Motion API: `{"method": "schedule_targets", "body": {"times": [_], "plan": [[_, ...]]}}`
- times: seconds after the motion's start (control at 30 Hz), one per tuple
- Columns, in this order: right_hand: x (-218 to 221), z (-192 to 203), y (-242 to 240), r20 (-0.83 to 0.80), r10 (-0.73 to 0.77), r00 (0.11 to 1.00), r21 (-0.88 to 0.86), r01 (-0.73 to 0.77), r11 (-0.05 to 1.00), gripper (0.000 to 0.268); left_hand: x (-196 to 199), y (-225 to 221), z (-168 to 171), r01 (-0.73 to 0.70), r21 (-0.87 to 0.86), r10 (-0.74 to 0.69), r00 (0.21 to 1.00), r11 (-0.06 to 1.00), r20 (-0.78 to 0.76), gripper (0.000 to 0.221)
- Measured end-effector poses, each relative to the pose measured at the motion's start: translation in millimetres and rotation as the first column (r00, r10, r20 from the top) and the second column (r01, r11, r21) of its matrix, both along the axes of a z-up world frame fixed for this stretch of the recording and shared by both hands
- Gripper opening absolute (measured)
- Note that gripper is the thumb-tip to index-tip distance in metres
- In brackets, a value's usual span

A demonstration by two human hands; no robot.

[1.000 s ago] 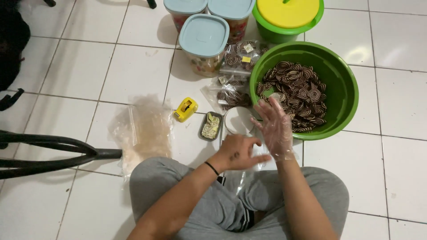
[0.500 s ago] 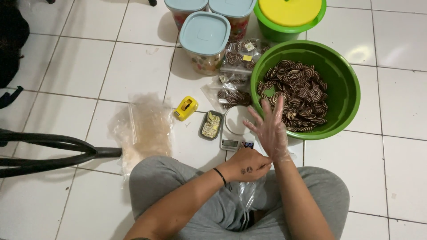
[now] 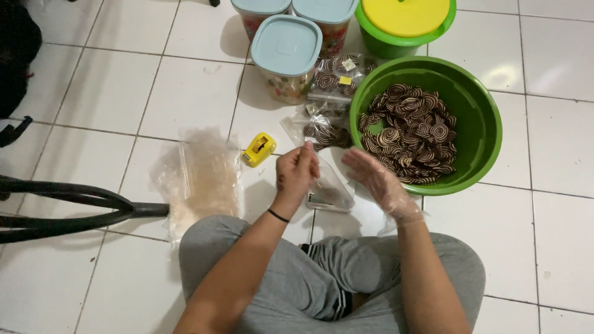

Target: Bagging spiral cookies into small plastic bags and weighing them on a digital scale to ensure consistent portions.

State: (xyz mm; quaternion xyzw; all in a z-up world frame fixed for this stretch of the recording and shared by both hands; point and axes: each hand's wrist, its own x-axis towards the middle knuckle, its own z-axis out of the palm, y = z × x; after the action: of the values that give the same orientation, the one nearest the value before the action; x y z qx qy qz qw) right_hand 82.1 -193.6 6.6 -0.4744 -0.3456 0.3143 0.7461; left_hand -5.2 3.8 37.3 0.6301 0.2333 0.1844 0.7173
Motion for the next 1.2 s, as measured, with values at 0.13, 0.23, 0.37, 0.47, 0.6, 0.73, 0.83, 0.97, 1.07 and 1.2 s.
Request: {"method": "schedule_targets", "body": {"times": [0.13,0.23,0.37,0.47,0.6,0.73,0.83,0.97,1.07,1.2], "plan": [[-29.4,-6.0,23.8,0.216,-0.030,0.976,-0.079,0.049,0.996,0.149,3.1,5.7,2.9,-0.125,-0.119,0.122,0.992,0.985,-0.028,0.050],[-48.8,24.8,33.2,0.365,-0.278,0.889,-0.250,0.381,0.890,0.044,5.1,4.7,1.7,-0.123,-0.171,0.121,0.992,0.978,-0.025,0.051],[-45.0,29.9,23.5,0.205,-0.342,0.917,-0.401,0.398,0.825,0.033,8.8,18.1,-16.2,-0.070,-0.087,0.075,0.996,0.994,0.052,0.050],[-33.8,6.6,9.9,0.031,-0.406,0.913,-0.346,0.391,0.853,0.032,13.6,22.3,-33.8,0.162,-0.062,-0.151,0.976,0.985,0.160,0.029],[-29.4,-12.1,1.0,-0.215,-0.527,0.822,-0.254,0.474,0.843,0.026,7.4,3.2,-33.6,0.436,-0.022,-0.435,0.899,0.900,0.046,0.024],[-25.1,-18.4,-4.1,-0.219,-0.540,0.812,-0.311,0.467,0.828,0.034,6.9,-6.7,-51.3,0.385,-0.104,-0.382,0.923,0.917,0.045,0.031],[-26.5,-14.2,-1.5,-0.222,-0.596,0.771,-0.349,0.508,0.787,0.035,4.4,-9.0,-54.7,0.328,-0.150,-0.325,0.945,0.933,0.043,0.044],[-20.8,-15.0,-2.1,-0.307,-0.635,0.709,-0.301,0.561,0.771,0.027,-1.5,-8.4,-38.4,0.401,0.043,-0.402,0.915,0.915,0.023,0.033],[-13.8,-26.6,-10.2,-0.321,-0.641,0.697,-0.264,0.584,0.768,0.018,-7.2,-6.6,-24.2,0.398,0.188,-0.398,0.916,0.898,-0.040,0.030],[-9.9,-20.4,-7.3,-0.270,-0.712,0.648,-0.280,0.655,0.702,0.011,-2.8,-7.8,-33.6,0.356,0.145,-0.363,0.932,0.923,0.017,0.039]]}}
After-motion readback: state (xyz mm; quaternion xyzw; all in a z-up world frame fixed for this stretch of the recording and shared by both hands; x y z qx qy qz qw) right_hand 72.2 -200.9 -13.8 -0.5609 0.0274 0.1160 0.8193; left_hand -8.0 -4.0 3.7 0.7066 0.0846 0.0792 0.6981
